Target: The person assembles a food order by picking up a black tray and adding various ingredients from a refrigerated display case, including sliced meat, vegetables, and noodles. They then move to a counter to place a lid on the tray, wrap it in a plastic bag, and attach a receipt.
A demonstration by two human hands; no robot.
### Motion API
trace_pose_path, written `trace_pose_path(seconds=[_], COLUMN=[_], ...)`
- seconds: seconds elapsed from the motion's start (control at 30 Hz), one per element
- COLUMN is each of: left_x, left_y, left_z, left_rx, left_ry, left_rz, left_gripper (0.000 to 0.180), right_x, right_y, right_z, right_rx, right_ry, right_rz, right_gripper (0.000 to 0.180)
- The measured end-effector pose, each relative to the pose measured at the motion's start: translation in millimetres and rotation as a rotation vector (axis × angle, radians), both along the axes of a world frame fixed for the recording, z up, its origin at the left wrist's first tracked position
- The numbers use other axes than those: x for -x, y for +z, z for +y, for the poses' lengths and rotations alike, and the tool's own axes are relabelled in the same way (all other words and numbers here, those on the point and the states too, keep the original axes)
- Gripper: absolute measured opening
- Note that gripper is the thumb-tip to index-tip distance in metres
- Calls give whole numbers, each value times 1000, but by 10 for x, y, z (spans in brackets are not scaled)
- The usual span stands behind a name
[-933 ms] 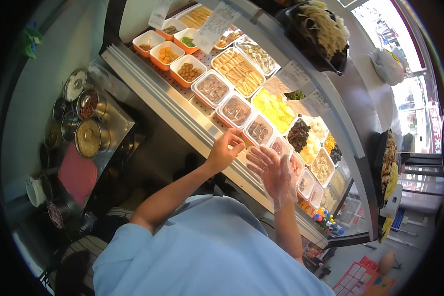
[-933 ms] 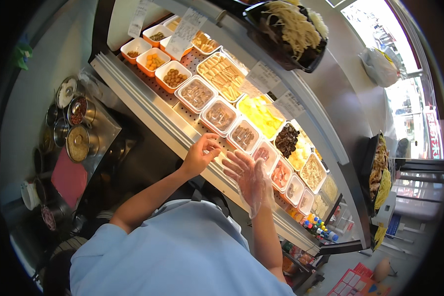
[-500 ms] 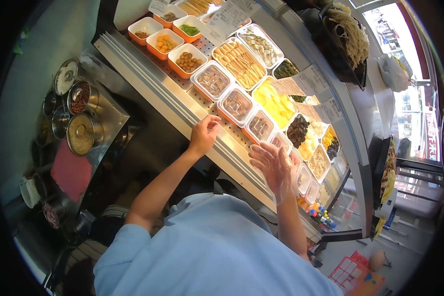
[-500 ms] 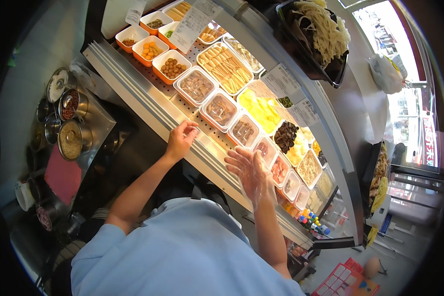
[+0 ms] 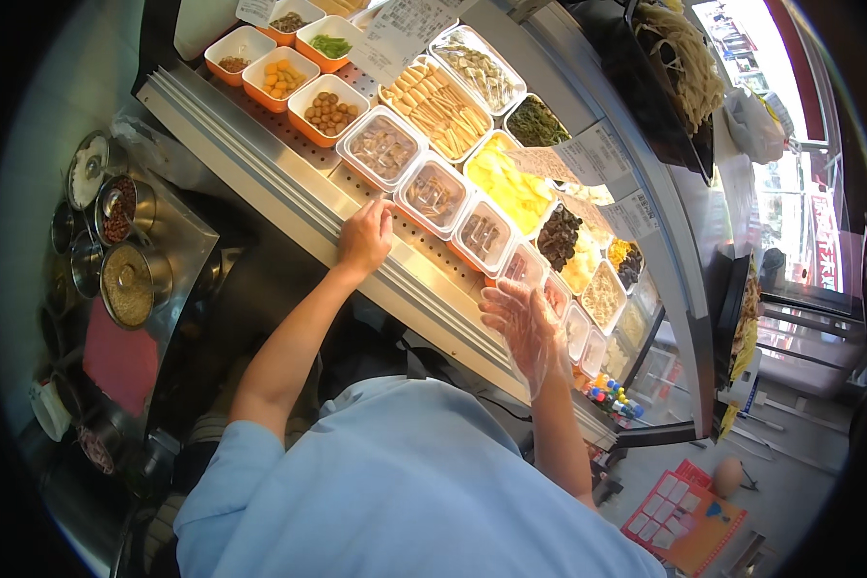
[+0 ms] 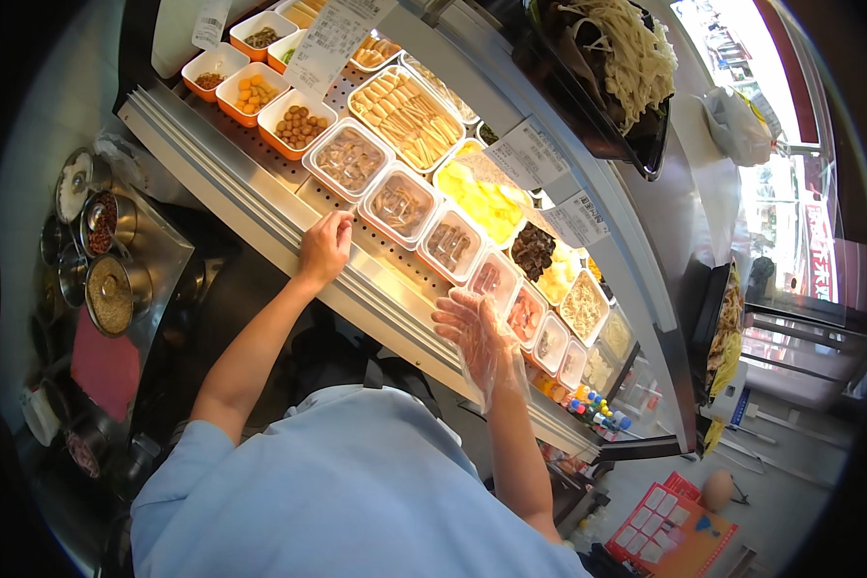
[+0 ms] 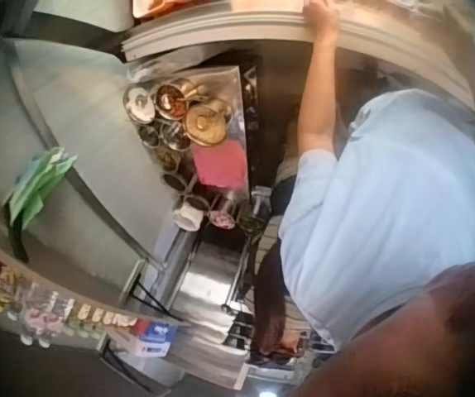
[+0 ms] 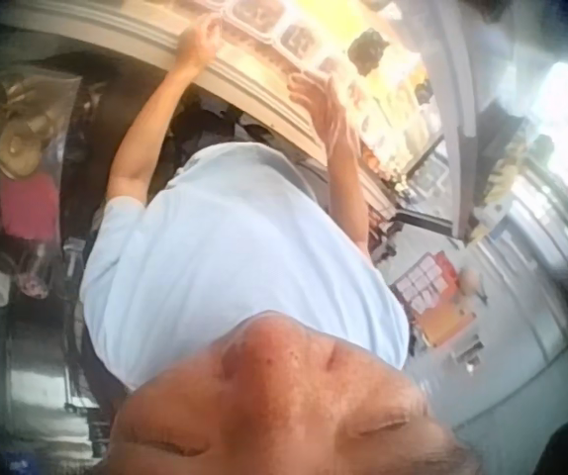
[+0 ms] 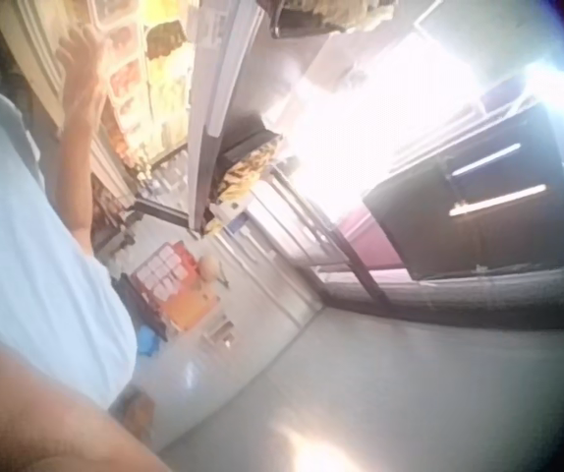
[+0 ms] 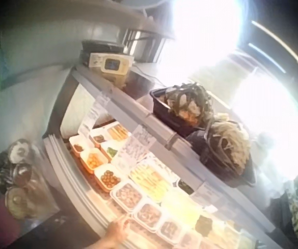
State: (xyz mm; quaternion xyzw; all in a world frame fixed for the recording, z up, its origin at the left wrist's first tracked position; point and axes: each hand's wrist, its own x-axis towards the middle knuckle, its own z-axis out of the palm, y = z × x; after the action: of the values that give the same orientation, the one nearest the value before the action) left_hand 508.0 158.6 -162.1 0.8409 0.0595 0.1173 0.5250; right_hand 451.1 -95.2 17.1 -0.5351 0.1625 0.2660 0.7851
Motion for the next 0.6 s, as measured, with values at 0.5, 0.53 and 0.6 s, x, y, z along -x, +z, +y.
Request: trace_pose_path(seconds=[0.5, 0.53, 0.6], left_x=[61, 57, 57], left_y=[38, 34, 17], left_z=[-63, -61, -72], left_rx=[-220, -217, -213], left_ry=[11, 18, 25], left_rz=[-65, -80, -100], left_gripper=[19, 18, 18], right_x=[-185, -210, -279], right_y=[-341, -349, -327], right_z=[1, 16, 75], right_rx=[139, 154, 159], right_ry=[58, 63, 62], right_rz=[68, 81, 90], right_gripper=[54, 55, 50])
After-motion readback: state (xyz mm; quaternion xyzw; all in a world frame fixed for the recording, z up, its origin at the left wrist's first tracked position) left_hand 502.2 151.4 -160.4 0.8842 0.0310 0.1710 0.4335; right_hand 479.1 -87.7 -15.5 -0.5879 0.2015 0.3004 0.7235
